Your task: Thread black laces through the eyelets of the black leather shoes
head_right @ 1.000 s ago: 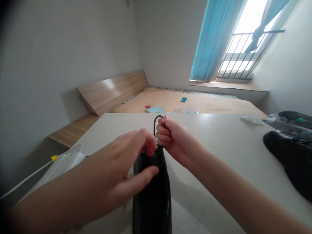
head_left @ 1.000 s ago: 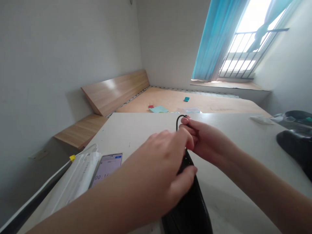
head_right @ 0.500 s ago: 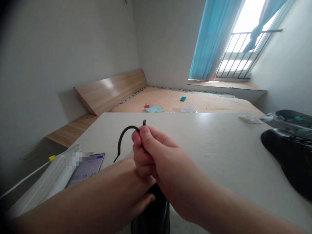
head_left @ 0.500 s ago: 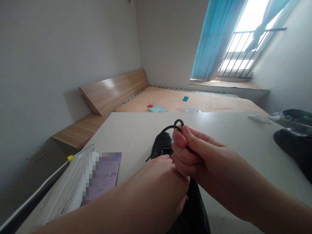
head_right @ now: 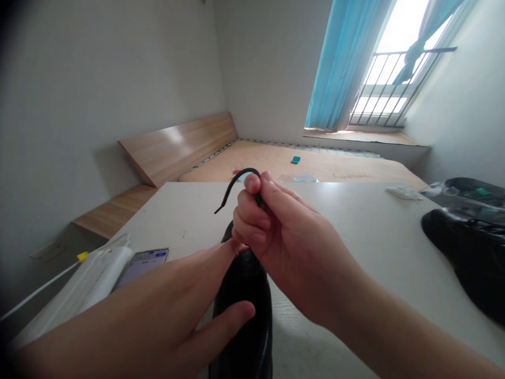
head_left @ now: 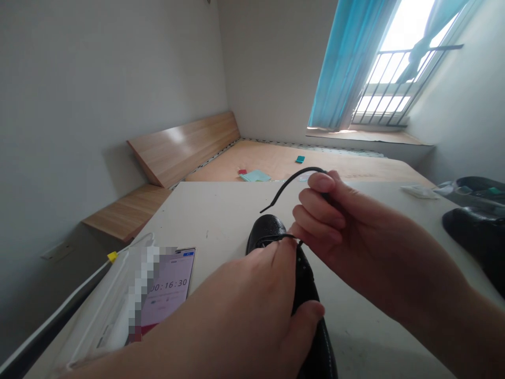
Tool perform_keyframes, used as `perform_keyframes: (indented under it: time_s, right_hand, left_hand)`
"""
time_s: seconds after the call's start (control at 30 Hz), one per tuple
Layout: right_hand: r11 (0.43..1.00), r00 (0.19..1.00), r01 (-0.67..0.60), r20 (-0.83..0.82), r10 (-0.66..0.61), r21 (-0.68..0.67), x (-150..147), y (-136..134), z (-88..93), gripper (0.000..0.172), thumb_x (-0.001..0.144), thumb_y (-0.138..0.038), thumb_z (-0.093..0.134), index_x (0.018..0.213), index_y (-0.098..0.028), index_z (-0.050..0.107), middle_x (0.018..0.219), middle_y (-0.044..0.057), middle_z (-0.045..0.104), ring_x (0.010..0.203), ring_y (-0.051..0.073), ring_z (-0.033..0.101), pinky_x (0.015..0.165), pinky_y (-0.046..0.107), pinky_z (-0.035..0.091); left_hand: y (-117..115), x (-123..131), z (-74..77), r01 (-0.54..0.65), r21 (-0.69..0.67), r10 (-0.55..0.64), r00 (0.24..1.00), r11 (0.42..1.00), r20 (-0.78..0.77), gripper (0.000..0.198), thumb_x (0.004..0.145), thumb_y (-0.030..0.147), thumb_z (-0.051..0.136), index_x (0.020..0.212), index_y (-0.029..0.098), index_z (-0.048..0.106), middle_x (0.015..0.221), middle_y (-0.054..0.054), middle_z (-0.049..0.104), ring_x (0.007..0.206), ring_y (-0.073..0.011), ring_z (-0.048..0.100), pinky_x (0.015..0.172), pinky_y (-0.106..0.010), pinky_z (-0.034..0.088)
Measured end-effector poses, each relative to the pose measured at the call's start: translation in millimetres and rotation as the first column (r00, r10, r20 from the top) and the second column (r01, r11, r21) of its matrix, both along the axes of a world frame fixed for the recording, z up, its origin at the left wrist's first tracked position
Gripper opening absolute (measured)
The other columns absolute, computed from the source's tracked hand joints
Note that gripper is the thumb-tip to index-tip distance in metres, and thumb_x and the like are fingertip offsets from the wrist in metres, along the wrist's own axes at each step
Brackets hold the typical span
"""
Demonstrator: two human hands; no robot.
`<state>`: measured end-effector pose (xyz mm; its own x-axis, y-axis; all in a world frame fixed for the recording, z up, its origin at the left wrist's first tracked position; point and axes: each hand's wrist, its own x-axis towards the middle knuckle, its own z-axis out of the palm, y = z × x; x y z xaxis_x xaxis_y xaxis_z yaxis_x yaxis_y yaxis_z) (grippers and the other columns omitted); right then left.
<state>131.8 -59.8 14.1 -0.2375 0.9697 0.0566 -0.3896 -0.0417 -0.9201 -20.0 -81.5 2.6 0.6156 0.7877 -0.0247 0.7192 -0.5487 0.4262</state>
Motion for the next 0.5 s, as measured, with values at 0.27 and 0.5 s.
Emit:
perform_keyframes:
  time_s: [0.27, 0.5]
  right_hand:
    - [0.957, 0.964, 0.192, 0.139, -0.226, 0.218, 25, -5, 22.7, 0.034, 0.096, -0.028, 0.038, 0.063, -0.023, 0.043, 0.059, -0.003, 0.028, 0.047, 0.010, 0.022, 0.050, 0.031, 0.027]
    - [0.878, 0.916, 0.332, 0.107, -0.388, 0.344, 62, 23, 32.4, 0.034, 0.096, -0.016, 0.044, 0.062, -0.021, 0.046, 0.059, -0.005, 0.026, 0.051, 0.009, 0.021, 0.055, 0.036, 0.020]
  left_hand:
    - [15, -3, 9.8, 0.066, -0.224, 0.042, 0.893, 0.972, 0.447, 0.019, 0.093, 0.039, 0.046, 0.089, 0.028, 0.061, 0.085, 0.003, 0.068, 0.077, -0.0154, 0.063, 0.064, -0.025, 0.050]
    - [48, -24, 28.5, 0.008, -0.287, 0.231, 0.569, 0.958, 0.789, 0.040, 0.092, 0.042, 0.046, 0.058, 0.022, 0.049, 0.052, 0.005, 0.033, 0.046, -0.0094, 0.037, 0.055, -0.025, 0.047]
